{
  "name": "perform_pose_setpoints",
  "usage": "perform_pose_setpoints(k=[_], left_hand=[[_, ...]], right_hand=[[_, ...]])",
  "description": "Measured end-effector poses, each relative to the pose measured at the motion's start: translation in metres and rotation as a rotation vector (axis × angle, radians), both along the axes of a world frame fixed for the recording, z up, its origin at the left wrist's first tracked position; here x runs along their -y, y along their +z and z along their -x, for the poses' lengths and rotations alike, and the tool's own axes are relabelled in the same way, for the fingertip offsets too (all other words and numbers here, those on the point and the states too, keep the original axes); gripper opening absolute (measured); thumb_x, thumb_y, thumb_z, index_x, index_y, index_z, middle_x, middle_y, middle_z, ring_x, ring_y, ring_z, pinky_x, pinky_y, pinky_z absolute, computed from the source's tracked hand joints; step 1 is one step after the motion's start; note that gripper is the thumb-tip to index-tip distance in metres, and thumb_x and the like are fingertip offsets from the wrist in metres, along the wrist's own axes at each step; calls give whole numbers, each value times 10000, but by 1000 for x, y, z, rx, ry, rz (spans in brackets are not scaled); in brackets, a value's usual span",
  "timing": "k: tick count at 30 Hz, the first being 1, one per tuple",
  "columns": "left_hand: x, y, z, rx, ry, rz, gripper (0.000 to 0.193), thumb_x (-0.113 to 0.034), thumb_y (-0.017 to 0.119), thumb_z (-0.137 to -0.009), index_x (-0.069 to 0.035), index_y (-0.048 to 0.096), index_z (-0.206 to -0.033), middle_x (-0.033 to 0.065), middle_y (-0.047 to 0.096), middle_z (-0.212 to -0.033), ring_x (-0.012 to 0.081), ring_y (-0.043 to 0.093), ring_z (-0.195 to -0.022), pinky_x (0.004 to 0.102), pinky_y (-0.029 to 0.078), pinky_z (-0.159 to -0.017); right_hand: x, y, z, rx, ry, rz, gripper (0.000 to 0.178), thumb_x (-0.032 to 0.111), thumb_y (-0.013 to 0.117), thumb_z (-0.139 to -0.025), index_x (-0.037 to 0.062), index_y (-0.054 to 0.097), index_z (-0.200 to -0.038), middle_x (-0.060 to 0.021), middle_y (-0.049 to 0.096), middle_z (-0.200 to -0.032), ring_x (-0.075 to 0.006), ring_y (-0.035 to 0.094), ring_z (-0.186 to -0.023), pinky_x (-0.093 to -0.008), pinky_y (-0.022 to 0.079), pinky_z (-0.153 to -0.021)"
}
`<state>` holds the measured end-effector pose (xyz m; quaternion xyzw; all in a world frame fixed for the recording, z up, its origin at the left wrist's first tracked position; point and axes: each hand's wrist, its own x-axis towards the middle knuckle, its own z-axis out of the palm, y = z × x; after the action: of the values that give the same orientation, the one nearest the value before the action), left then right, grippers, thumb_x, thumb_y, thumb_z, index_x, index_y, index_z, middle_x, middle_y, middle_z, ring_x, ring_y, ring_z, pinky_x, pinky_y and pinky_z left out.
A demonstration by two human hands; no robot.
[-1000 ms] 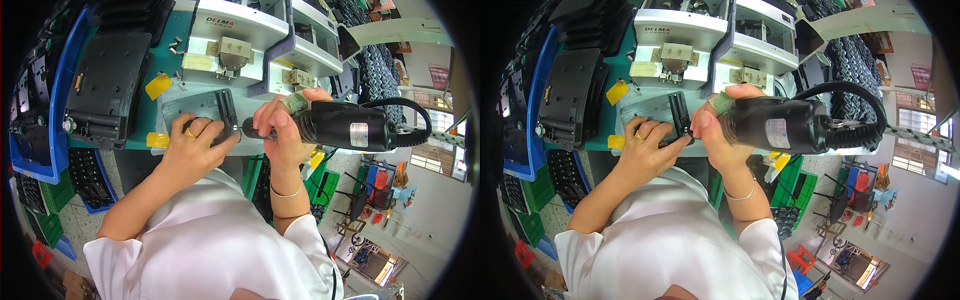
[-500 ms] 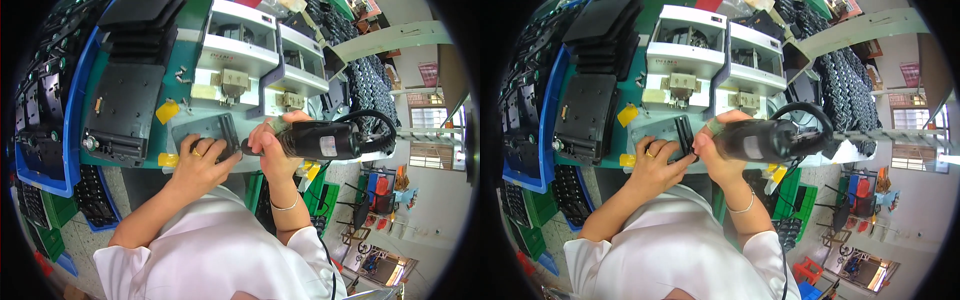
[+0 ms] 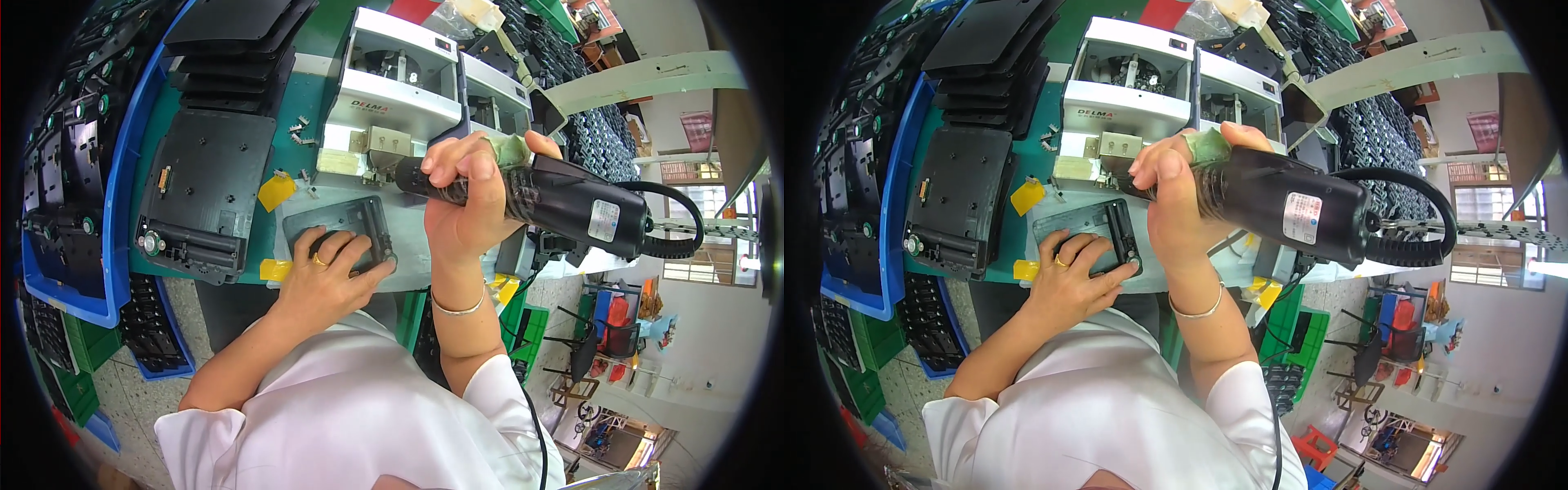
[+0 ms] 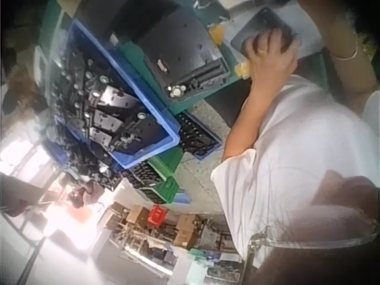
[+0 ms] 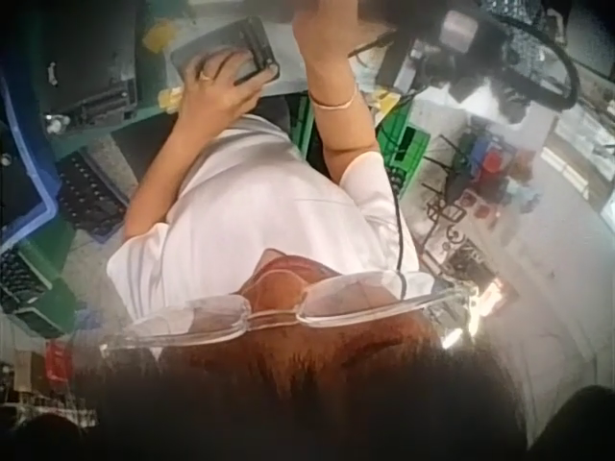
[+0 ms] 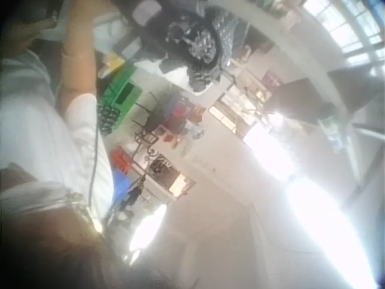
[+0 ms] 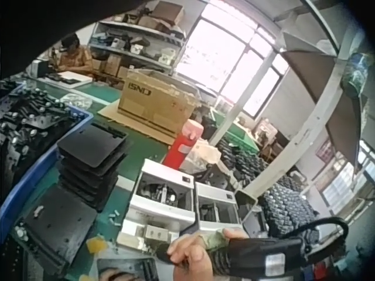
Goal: The person assembles plastic electronic housings by securing them with screws using an electric screwdriver.
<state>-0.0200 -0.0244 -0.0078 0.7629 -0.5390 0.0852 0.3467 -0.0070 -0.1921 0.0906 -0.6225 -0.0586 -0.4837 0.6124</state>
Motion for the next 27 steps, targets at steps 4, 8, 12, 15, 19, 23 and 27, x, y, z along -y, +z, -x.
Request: perform_pose_setpoints(k=[4,8,12,15,19,23,27], left_hand=[[0,-1,-1,-17,0,-1,455,-227,777,-637,-271,655,-1073,24,519,-1099,204,482,-1103,474,324,-993],[-1,0,-3,-34,-8,-7,452,-225,775,-641,-272,656,-1074,24,525,-1103,205,488,-1100,469,327,-992],[-2,3,-3,-37,-24,-25,454,-216,769,-648,-272,654,-1084,26,529,-1125,205,488,-1104,463,330,-992],[-2,5,-3,-38,-40,-32,466,-205,767,-652,-264,651,-1099,38,531,-1149,216,483,-1116,461,331,-993],[-3,1,-2,-73,-85,-59,449,-231,763,-685,-256,671,-1124,71,516,-1165,270,461,-1144,466,307,-1000],[-3,2,-4,-99,-90,-67,472,-225,764,-679,-248,663,-1139,80,510,-1192,285,455,-1153,469,314,-991],[-4,5,-4,-116,-71,-69,473,-208,761,-669,-239,657,-1129,77,509,-1197,289,460,-1156,475,332,-982]], right_hand=[[-1,-5,-4,65,62,-93,475,1,614,-871,85,330,-1242,-73,524,-609,-169,516,-502,-352,499,-548],[0,-6,-6,65,87,-64,466,-29,607,-868,70,336,-1234,-71,550,-668,-151,525,-522,-334,503,-553],[-3,5,-11,-74,65,27,485,-56,565,-857,62,338,-1269,-71,506,-614,-169,497,-493,-356,488,-519],[5,10,-19,-162,193,171,437,-74,581,-854,4,379,-1234,-79,557,-695,-148,532,-526,-310,484,-508],[5,17,-28,-349,206,217,402,-85,638,-806,-29,467,-1166,-60,577,-678,-124,557,-514,-261,443,-461],[7,16,-12,-293,299,63,445,-72,617,-826,-2,421,-1219,-67,553,-654,-140,535,-488,-288,452,-473],[9,11,39,-189,370,-86,466,10,636,-856,55,386,-1246,-29,500,-632,-127,492,-475,-278,438,-464]])
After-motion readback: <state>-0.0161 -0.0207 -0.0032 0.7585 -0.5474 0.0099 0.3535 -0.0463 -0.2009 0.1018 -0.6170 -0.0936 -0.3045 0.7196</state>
